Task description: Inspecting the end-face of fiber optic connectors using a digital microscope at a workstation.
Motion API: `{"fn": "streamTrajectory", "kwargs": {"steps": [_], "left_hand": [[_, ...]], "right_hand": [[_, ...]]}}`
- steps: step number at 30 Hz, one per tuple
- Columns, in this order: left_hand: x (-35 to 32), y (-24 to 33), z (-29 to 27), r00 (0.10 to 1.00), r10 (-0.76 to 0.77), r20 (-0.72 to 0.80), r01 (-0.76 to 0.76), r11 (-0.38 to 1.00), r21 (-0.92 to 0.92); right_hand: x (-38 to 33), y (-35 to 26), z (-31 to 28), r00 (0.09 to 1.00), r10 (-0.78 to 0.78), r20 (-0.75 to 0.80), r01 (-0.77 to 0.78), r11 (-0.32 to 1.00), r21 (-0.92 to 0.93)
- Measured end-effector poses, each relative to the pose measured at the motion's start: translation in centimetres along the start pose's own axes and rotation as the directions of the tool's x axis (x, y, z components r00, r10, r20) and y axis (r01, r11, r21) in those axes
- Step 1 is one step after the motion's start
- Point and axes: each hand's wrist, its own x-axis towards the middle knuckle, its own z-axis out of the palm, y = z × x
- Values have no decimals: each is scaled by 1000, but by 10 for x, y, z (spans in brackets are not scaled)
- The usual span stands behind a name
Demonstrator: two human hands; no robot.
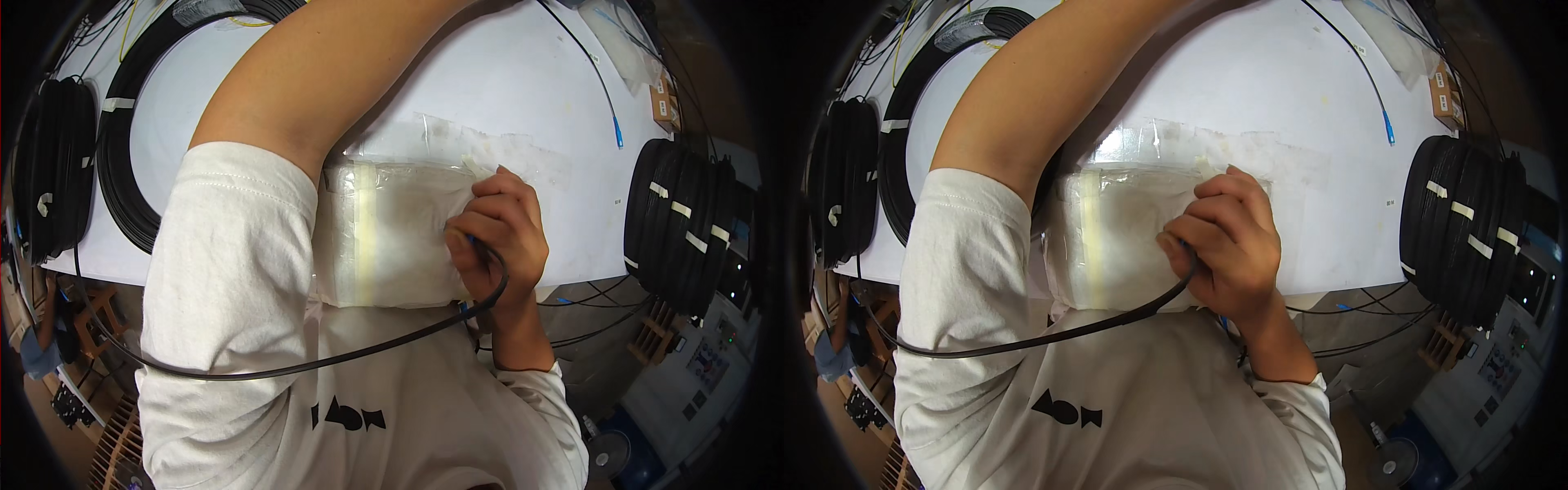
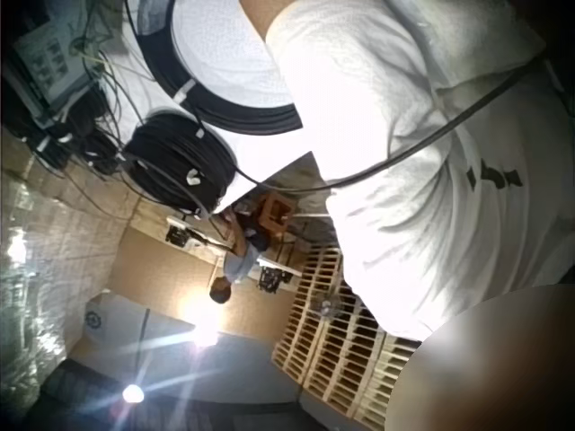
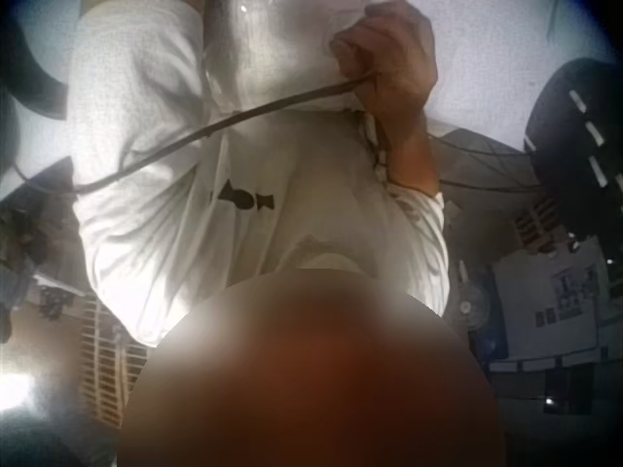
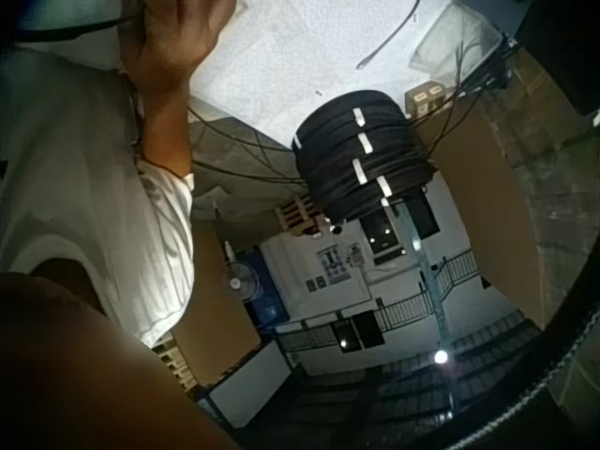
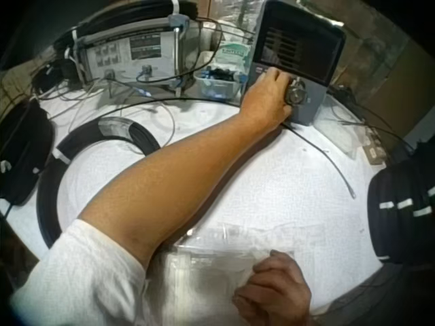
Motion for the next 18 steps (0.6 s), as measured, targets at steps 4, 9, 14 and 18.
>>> {"fn": "streamTrajectory", "kwargs": {"steps": [4,9,14,18], "left_hand": [[0,-1,3,1000,14,-26,-14,1000,4],[1,3,2,1000,-23,17,23,1000,14],[0,3,-2,999,-35,28,34,999,12],[0,6,-8,996,-66,63,63,997,46]], "right_hand": [[-1,0,-3,996,-46,73,41,996,80],[0,1,-1,1000,0,-10,0,1000,21],[-1,1,-2,995,-38,88,30,996,85],[1,0,3,1000,16,-24,-15,1000,14]]}}
